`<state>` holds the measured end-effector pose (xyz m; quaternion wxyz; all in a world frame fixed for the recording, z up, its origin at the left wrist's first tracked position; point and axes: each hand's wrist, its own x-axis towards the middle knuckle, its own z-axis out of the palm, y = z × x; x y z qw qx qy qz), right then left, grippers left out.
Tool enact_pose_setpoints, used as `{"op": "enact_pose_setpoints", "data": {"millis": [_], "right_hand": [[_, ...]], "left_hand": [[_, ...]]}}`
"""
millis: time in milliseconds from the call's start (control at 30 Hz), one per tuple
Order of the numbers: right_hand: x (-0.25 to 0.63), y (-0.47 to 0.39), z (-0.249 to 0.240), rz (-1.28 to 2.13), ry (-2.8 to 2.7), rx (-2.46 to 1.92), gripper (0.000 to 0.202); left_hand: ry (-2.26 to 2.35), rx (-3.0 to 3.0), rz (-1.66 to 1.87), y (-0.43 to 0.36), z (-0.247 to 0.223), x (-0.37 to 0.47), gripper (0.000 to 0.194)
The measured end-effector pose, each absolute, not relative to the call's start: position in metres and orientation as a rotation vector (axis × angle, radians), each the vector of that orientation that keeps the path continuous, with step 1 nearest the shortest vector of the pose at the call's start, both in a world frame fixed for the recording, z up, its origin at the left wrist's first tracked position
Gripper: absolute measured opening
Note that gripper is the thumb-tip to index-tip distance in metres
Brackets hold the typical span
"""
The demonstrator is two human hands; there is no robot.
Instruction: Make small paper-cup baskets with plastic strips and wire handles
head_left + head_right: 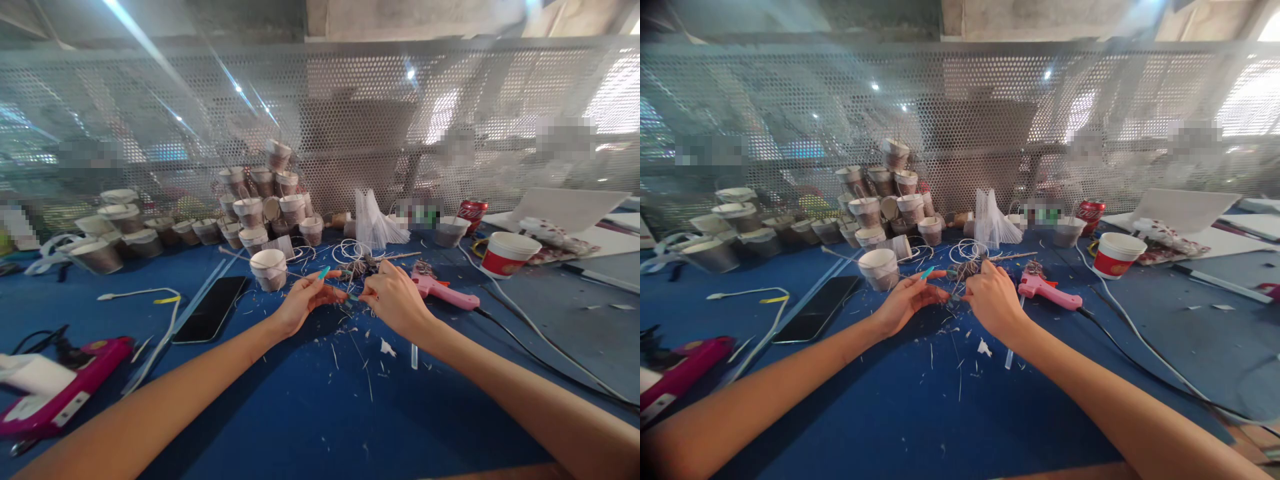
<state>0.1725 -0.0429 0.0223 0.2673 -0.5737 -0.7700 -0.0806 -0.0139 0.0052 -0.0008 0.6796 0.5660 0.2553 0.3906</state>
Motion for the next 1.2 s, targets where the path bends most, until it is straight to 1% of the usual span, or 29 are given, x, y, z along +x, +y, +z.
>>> {"op": "enact_pose_setpoints", "data": {"millis": [200,467,633,767,933,1200], "right_hand": [[0.1733,-0.0434,0.0223,-0.255,-2.065,-1.461,0.022],[0.1767,-0.0409,0.0197,-0.249,-2.139,-1.47,0.014],[0.181,-0.0376,0.0168,-0.304,-2.202,-1.443,0.021],[0.1818,-0.0358,0.0137,-0.345,-2.265,-1.419,0.019],[0.1808,-0.0358,0.0131,-0.271,-2.187,-1.459,0.017],[0.1756,-0.0425,0.0209,-0.264,-2.065,-1.483,0.018]], "left_hand": [[0.573,1.269,0.873,0.0058,-0.0005,-0.0137,0.03],[0.551,1.254,0.885,0.008,-0.0038,-0.0143,0.03],[0.546,1.238,0.891,0.0088,-0.0039,-0.014,0.03],[0.553,1.237,0.891,0.0074,-0.0019,-0.0139,0.029],[0.553,1.23,0.896,0.0055,0.0004,-0.0138,0.028],[0.551,1.228,0.892,0.0047,0.001,-0.0132,0.032]]}}
